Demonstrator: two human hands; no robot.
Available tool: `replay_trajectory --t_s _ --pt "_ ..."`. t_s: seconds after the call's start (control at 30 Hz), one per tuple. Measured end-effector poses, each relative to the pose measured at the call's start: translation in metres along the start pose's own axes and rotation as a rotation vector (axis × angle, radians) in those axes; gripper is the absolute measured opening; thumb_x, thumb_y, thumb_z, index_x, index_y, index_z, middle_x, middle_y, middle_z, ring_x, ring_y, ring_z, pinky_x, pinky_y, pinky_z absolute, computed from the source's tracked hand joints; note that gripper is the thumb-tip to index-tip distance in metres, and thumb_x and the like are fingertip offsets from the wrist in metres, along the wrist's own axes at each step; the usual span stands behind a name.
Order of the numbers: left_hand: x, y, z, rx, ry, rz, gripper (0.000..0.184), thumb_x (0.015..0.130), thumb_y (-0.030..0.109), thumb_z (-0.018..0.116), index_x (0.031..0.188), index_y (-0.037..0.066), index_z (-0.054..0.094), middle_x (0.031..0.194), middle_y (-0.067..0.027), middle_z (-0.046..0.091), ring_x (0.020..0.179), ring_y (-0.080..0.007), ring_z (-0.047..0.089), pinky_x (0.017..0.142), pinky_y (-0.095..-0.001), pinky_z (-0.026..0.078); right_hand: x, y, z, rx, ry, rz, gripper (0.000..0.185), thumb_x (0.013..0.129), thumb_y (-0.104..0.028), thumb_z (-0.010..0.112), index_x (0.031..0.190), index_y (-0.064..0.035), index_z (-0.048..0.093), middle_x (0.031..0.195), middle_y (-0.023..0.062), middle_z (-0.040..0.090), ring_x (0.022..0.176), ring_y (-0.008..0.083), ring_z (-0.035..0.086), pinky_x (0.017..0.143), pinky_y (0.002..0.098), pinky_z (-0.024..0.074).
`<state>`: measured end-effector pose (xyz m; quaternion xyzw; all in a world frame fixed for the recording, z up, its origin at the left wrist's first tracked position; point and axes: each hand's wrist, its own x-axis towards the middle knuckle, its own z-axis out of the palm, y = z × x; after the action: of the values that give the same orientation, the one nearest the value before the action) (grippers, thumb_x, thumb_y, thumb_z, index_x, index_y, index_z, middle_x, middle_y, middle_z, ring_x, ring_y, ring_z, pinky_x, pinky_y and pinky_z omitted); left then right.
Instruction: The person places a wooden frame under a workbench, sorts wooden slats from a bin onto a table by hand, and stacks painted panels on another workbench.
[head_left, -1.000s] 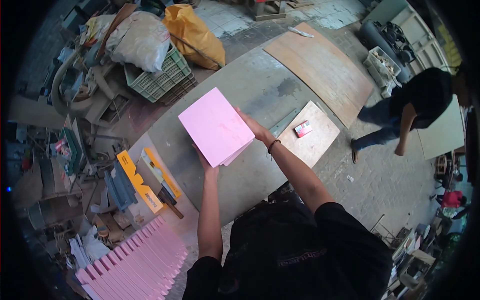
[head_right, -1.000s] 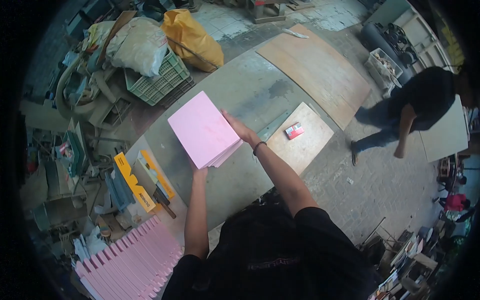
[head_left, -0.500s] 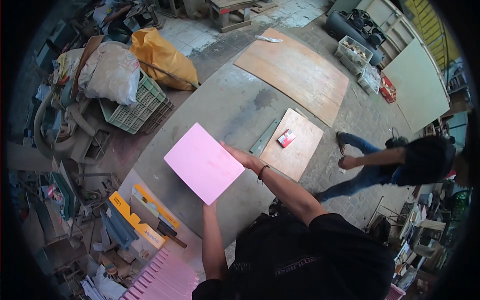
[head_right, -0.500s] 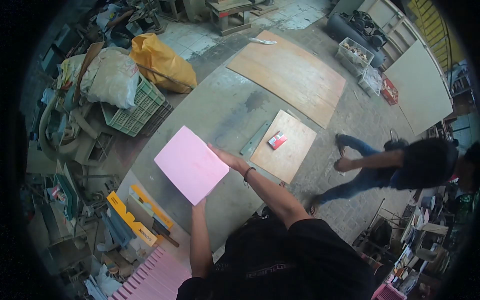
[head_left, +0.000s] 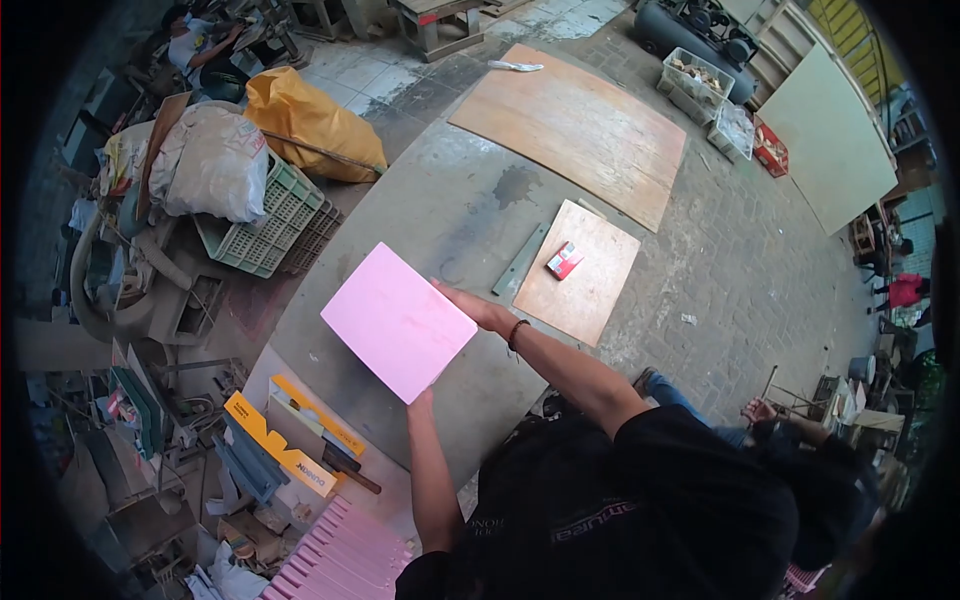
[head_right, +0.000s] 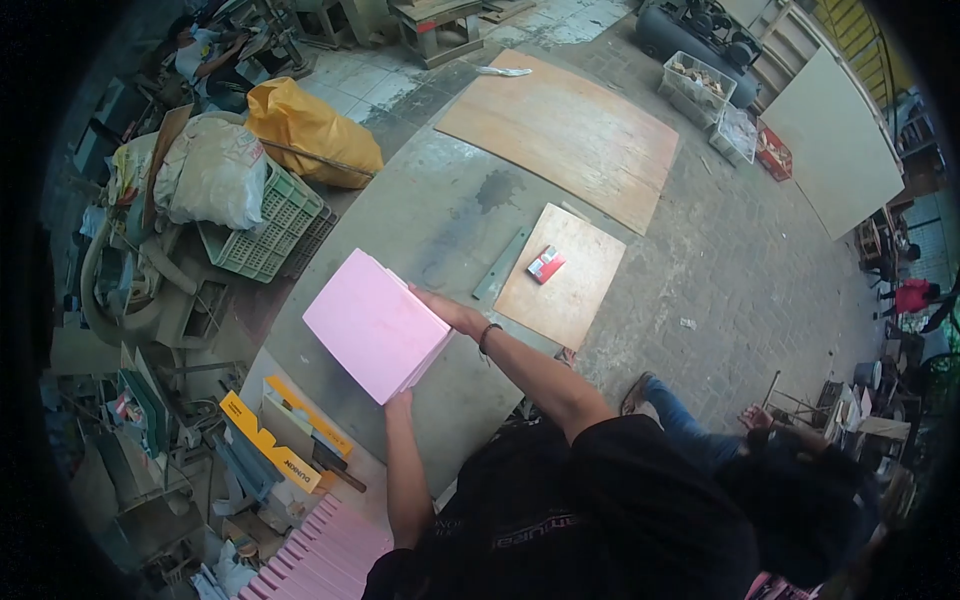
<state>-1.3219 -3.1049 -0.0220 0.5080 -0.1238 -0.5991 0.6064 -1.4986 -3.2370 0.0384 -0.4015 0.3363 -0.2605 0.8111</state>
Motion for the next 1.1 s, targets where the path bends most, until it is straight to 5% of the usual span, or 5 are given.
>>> replay_trajectory --t_s 0.43,0.63,0.7,0.87,1.1 --pt "-0.03 -0.021 -0.032 -0.049 -0.007 -0.001 0.05 0.1 0.033 0.049 0.141 0.006 0.04 0.138 -0.0086 0.046 0.127 -0.0226 0.045 0.107 -0.0385 0.036 -0.031 0.019 0.0 -0.181 0.172 0.01 0.068 0.102 -0.053 0.031 0.143 -0.0005 0.041 0.143 0.0149 0.046 0.131 0.0234 0.044 0.111 0.0346 0.0316" --pt "-0.07 -0.051 -0.045 0.162 0.567 0.292 0.031 0.1 0.024 0.051 0.123 0.004 0.056 0.113 -0.0053 0.06 0.106 -0.0175 0.056 0.096 -0.0335 0.043 -0.096 0.062 -0.033 -0.064 0.453 -0.132 0.046 0.1 -0.034 0.051 0.132 -0.0016 0.051 0.126 0.0121 0.058 0.118 0.0207 0.055 0.101 0.0379 0.044" --pt "-0.117 -0.048 -0.019 0.433 0.615 0.386 0.012 0.101 0.017 0.049 0.098 0.006 0.054 0.092 -0.0009 0.055 0.092 -0.0126 0.056 0.085 -0.028 0.046 -0.137 0.046 -0.033 -0.078 0.38 -0.077 0.032 0.099 -0.029 0.053 0.113 -0.0007 0.063 0.103 0.0078 0.064 0.099 0.0181 0.062 0.088 0.0341 0.0515" --pt "-0.207 -0.098 0.018 0.419 0.68 0.564 0.011 0.1 0.014 0.05 0.097 0.004 0.053 0.08 -0.0024 0.056 0.079 -0.0119 0.058 0.075 -0.0272 0.047 -0.198 0.04 -0.047 -0.294 -0.015 0.292 0.027 0.099 -0.025 0.055 0.082 -0.0053 0.057 0.069 0.0005 0.054 0.064 0.0083 0.051 0.061 0.0242 0.0429" --pt "-0.276 -0.2 0.129 0.443 0.672 0.454 0.016 0.099 0.014 0.046 0.086 0.005 0.05 0.072 -0.0028 0.051 0.069 -0.011 0.049 0.064 -0.0298 0.043 -0.221 0.048 -0.104 -0.645 -0.413 0.276 0.038 0.099 -0.027 0.056 0.067 -0.009 0.048 0.061 -0.0009 0.048 0.05 0.0049 0.039 0.048 0.0234 0.0311"
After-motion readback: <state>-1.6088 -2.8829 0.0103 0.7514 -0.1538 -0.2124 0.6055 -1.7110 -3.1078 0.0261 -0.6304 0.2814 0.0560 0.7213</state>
